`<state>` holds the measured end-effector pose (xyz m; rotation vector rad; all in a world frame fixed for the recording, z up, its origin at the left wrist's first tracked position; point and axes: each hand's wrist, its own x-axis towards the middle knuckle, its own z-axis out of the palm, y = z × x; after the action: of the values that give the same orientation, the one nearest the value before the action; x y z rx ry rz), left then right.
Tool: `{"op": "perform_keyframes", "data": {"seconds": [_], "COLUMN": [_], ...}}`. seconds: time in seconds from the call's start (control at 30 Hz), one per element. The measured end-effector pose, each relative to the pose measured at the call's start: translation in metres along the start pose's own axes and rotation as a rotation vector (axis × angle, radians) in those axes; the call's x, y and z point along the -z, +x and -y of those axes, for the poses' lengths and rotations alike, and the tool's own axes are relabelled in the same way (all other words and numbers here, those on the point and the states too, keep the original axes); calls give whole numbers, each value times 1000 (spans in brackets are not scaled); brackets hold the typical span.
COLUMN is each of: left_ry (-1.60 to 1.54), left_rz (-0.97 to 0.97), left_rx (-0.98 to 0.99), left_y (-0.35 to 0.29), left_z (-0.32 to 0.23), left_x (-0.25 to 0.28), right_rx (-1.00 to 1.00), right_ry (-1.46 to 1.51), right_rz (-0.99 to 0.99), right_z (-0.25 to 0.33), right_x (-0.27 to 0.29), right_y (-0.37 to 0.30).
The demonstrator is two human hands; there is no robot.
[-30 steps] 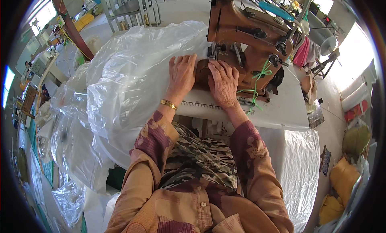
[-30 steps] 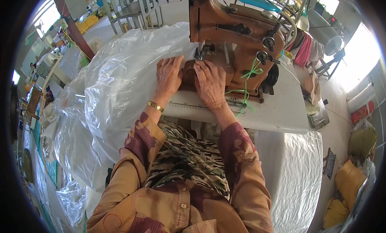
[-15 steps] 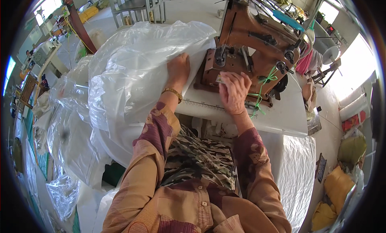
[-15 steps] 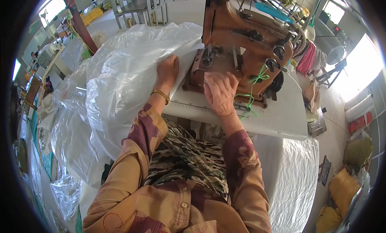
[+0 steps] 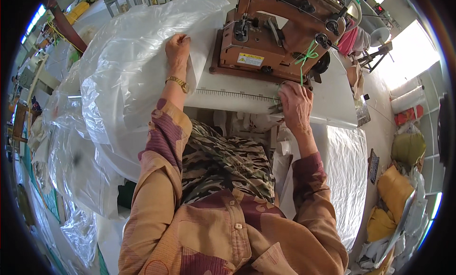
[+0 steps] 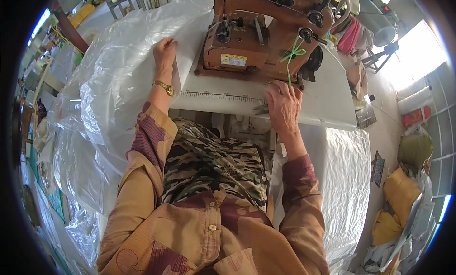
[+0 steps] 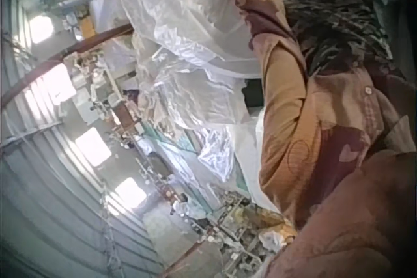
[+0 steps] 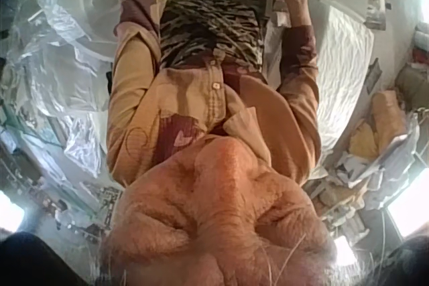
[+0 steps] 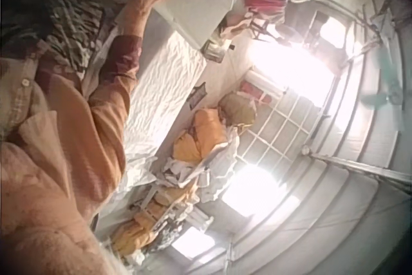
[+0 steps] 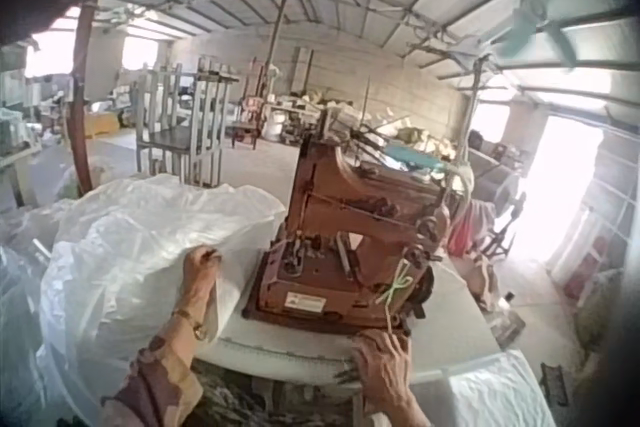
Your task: The person aligns and sews large white plastic sheets using a sewing machine. They repeatedly fold the edges of the plastic, guide it under the needle, and sew along the seams. The person handles the material with both hands to ensure proper alignment during the sewing process.
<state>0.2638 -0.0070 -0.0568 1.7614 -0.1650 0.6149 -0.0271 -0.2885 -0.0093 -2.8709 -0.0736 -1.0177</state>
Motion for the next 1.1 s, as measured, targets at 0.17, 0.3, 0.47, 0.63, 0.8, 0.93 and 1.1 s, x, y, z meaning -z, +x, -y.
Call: {"op": "perform_keyframes", "data": {"seconds": [0.17,0.3,0.47,0.63,0.8,0.93,1.1], "left_ry": [18,7,62,102,148,143,146], "left_rz": [31,35,49,71,115,87,103], "left_rx": [93,25,37,29,29,-9,32], "left_y": [0,0,-2,-2,-1,0,-4], "left_z": [-3,-2,-7,-11,-16,-10,-13], "left_x": [3,1,3,4,7,4,9], "right_rx": [54,211,280,338,281,-81,-35], "right_ry": [59,65,75,106,99,-200,402], "right_rz": [121,276,159,93,345,1081,906], "right_z": [0,-14,-21,-13,0,-2,44], "right_x": [22,39,27,31,21,-3,-67], "right_y": [6,-3,-37,-67,-114,-153,-143]}}
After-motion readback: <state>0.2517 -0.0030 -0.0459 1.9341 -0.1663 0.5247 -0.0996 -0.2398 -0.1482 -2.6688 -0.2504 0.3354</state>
